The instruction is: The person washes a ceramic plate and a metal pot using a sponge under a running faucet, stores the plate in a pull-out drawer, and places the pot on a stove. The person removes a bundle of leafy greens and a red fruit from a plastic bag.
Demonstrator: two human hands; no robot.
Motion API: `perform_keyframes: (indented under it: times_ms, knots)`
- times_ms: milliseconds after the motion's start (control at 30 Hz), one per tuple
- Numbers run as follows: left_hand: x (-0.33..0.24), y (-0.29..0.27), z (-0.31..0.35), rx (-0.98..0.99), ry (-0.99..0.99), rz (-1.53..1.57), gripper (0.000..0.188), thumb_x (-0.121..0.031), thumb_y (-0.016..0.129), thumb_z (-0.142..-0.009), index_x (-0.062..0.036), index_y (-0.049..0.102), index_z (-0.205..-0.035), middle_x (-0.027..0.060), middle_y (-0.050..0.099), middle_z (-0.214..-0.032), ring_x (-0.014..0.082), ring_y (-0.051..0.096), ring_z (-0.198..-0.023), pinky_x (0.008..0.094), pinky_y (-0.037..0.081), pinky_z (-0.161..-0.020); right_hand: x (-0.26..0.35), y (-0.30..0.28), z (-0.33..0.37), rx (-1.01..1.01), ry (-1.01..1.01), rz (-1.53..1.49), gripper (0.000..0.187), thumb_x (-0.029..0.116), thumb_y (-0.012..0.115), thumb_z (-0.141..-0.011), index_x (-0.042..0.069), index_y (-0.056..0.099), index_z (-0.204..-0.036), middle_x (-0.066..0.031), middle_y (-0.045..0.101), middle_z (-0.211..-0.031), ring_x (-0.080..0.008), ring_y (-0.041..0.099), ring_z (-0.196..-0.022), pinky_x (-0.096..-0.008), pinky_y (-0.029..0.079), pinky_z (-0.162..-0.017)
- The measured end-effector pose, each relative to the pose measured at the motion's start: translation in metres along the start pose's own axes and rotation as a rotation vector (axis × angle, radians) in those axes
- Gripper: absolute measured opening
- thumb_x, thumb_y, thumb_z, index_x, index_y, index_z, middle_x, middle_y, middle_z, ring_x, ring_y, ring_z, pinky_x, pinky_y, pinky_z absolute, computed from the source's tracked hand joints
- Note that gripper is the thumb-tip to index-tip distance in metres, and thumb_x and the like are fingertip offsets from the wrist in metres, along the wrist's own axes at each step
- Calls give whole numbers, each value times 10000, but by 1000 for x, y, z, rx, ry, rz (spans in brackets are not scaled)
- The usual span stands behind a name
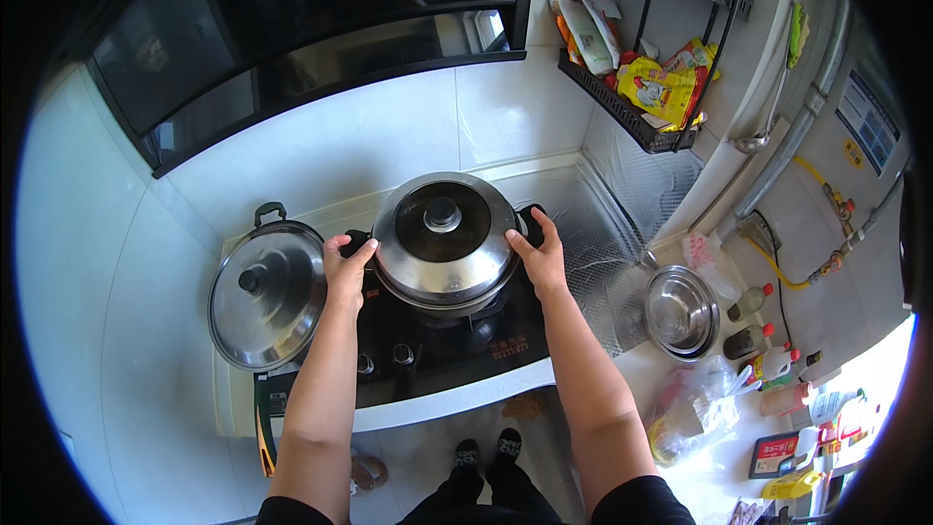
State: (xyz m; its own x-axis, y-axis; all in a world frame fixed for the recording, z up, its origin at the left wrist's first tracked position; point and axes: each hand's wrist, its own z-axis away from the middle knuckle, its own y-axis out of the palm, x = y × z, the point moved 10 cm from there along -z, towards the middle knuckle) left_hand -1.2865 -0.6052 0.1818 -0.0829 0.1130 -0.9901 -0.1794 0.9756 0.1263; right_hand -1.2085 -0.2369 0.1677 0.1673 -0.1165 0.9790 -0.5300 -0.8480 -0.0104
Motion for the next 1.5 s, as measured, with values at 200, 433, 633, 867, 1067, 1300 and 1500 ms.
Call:
perform_keyframes:
  times_ms: [200,433,633,867,1067,1300,1500]
  knots:
    - [2,4,-6,-36,11,-26,504,-94,786,-704,-62,426,-1055,81,520,-973,162,523,-890,311,403,-842,-11,2,-10,-9,88,-120,692,223,789,-724,31,456,-1299,-165,462,-1200,-212,576,-958,-317,492,-844]
    - [7,-1,-7,-98,9,-36,551,-170,810,-681,-48,449,-1080,99,487,-1054,199,465,-1010,324,363,-908,-30,4,-13,6,136,-42,647,275,762,-748,61,488,-1293,-173,452,-1220,-205,545,-1004,-313,460,-874]
    - [10,1,1,-126,143,-66,554,-190,776,-737,-17,473,-1167,117,491,-1125,196,471,-1040,339,389,-911,-27,-19,11,-50,131,-223,578,245,714,-803,39,484,-1292,-148,533,-1175,-215,537,-1006,-345,451,-864]
    - [-2,123,224,268,595,-239,594,-117,619,-848,-26,312,-1349,159,257,-1456,271,292,-1321,378,200,-1086,-14,-112,160,-260,138,-147,429,182,636,-879,17,503,-1252,-87,628,-1017,-139,576,-955,-285,463,-848]
    - [63,219,443,1028,417,-182,464,-155,674,-794,4,454,-1171,234,364,-1354,375,371,-1246,439,296,-1038,-30,-279,324,-554,309,-47,193,175,633,-878,1,645,-960,-19,660,-840,-77,580,-786,-234,470,-723]
    - [36,283,614,1449,452,-23,451,-52,661,-759,15,444,-1149,216,373,-1348,294,483,-1133,395,397,-950,23,-487,552,-1113,333,177,188,187,688,-827,11,654,-771,-28,642,-698,-62,539,-643,-232,447,-585]
    - [81,338,772,1646,340,-40,526,33,656,-717,-9,437,-1193,196,321,-1410,231,521,-1121,358,448,-883,-27,-631,739,-1402,124,-627,288,141,695,-775,42,607,-1031,-180,602,-1120,-257,582,-1026,-378,483,-822]
